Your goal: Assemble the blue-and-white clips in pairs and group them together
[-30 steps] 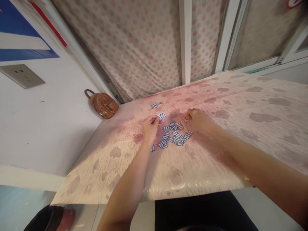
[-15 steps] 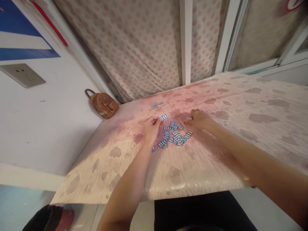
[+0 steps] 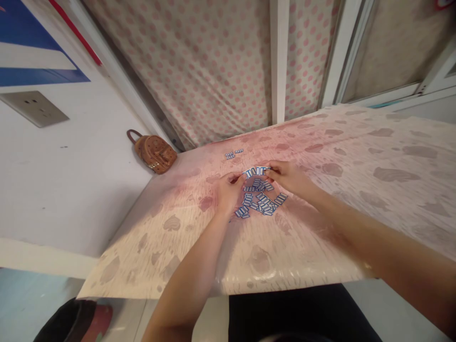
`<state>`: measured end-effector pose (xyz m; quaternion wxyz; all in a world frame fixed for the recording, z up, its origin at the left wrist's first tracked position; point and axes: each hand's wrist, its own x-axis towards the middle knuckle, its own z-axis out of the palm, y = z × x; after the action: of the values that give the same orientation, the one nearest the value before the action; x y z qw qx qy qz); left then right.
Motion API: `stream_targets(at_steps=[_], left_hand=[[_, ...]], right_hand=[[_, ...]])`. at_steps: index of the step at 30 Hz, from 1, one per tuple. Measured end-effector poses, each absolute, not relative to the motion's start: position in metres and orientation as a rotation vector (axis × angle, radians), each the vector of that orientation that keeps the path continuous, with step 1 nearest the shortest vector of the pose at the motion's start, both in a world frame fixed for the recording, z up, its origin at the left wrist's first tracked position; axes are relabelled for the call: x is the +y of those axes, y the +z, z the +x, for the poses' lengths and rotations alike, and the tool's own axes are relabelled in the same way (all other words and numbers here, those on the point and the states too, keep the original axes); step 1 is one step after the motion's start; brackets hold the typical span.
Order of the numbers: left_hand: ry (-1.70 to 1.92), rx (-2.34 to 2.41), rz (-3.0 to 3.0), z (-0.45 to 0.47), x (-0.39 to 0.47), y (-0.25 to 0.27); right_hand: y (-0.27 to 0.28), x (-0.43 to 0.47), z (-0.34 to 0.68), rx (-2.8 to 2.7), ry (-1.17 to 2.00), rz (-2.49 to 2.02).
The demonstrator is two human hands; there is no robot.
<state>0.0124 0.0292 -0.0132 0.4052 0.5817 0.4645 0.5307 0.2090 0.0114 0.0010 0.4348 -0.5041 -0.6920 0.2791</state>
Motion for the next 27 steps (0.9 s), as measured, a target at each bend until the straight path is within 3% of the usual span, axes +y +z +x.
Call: stream_targets(at_steps=[3,11,27], left_hand=[[1.325,1.121,1.5,0.015,0.025,-0.009],[1.313,1.061,1.54,0.018,0.018,-0.003],[1.263,1.024,1.613,0.016,0.025,-0.016]], right_hand=[[-0.001,0.006,0.201,-1.626,0.796,-1.203],[-0.001,0.004,0.204,-1.73,0.46,-1.357],[-0.005,0.005,0.201,-1.781,0.427,-1.334]])
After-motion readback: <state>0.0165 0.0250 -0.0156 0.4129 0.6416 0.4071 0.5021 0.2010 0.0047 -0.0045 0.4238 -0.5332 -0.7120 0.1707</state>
